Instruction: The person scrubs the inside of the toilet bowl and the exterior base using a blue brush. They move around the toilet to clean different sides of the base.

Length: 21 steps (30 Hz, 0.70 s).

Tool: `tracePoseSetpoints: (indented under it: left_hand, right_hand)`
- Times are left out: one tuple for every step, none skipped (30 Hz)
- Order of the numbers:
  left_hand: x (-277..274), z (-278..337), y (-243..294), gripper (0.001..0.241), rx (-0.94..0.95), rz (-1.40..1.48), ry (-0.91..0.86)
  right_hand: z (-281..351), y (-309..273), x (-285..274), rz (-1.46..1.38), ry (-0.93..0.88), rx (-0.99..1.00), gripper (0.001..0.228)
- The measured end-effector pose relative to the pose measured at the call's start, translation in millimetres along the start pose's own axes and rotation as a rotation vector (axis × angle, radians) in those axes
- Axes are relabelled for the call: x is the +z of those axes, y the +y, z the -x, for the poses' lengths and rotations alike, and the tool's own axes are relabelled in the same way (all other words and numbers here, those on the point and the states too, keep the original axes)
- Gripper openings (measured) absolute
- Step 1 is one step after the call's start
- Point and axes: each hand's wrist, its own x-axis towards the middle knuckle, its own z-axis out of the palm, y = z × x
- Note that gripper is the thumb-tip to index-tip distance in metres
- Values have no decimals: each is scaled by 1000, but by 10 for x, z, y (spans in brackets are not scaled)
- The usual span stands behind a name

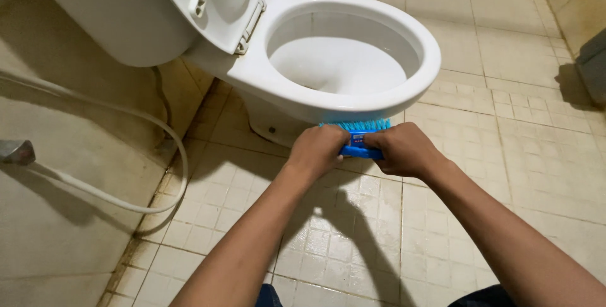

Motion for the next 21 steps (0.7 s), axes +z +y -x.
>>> tracePoseSetpoints:
  left_hand:
    - [16, -12, 13, 13, -6, -12, -12]
    - [32, -26, 22, 10, -13, -25, -24]
    - [-26, -36, 72, 10, -10, -24, -26]
    - [-83, -46, 120, 9, 17, -16, 25]
    - [-141, -47, 171, 9, 42, -8, 76]
    - [-153, -50, 194, 9, 42, -7, 74]
    - [-169, -45, 214, 11, 46, 18, 91]
    - [-185, -38, 235, 14, 49, 44, 108]
    - [-141, -37, 208, 14, 50, 44, 107]
    - [-98, -35, 183, 14, 51, 43, 97]
    - [-56, -45, 160, 14, 54, 42, 90]
    - [-14, -58, 141, 14, 57, 43, 91]
    - [31, -60, 121, 12, 49, 20, 55]
    - [77, -60, 99, 11, 40, -2, 19]
    - [62, -60, 120, 11, 39, -2, 18]
    - [47, -60, 138, 10, 43, -9, 34]
    - [31, -62, 150, 9, 46, -18, 50]
    - [-25, -66, 178, 9, 45, -18, 49]
    - [-83, -66, 207, 8, 50, 2, 68]
    - [-140, -65, 236, 9, 55, 22, 86]
    - [-135, -56, 222, 9, 52, 22, 84]
  right_hand:
    - [13, 9, -29, -3, 10, -5, 9]
    - [22, 19, -56, -7, 19, -10, 9]
    - [35, 30, -102, -7, 20, -7, 9]
    - [47, 39, -146, -12, 57, -10, 9]
    - [60, 45, -189, -17, 94, -15, 9]
    - [69, 58, -187, -19, 93, -13, 9]
    - [74, 64, -180, -18, 102, -8, 9]
    - [80, 68, -175, -17, 111, -3, 9]
    - [83, 91, -115, -17, 112, -2, 9]
    - [86, 113, -57, -24, 95, -8, 9]
    - [89, 144, -8, -27, 79, -14, 10]
    - [95, 164, 3, -25, 80, -12, 10]
    - [104, 178, 24, -43, 75, -29, 10]
    - [112, 191, 46, -61, 70, -46, 11]
    - [111, 165, -14, -62, 69, -47, 11]
    - [108, 140, -72, -55, 65, -35, 11]
    - [99, 115, -125, -49, 62, -24, 12]
    - [90, 93, -177, -50, 62, -24, 12]
    - [82, 68, -228, -39, 66, -11, 12]
    - [75, 41, -279, -28, 71, 3, 12]
    - [77, 53, -232, -30, 69, 2, 12]
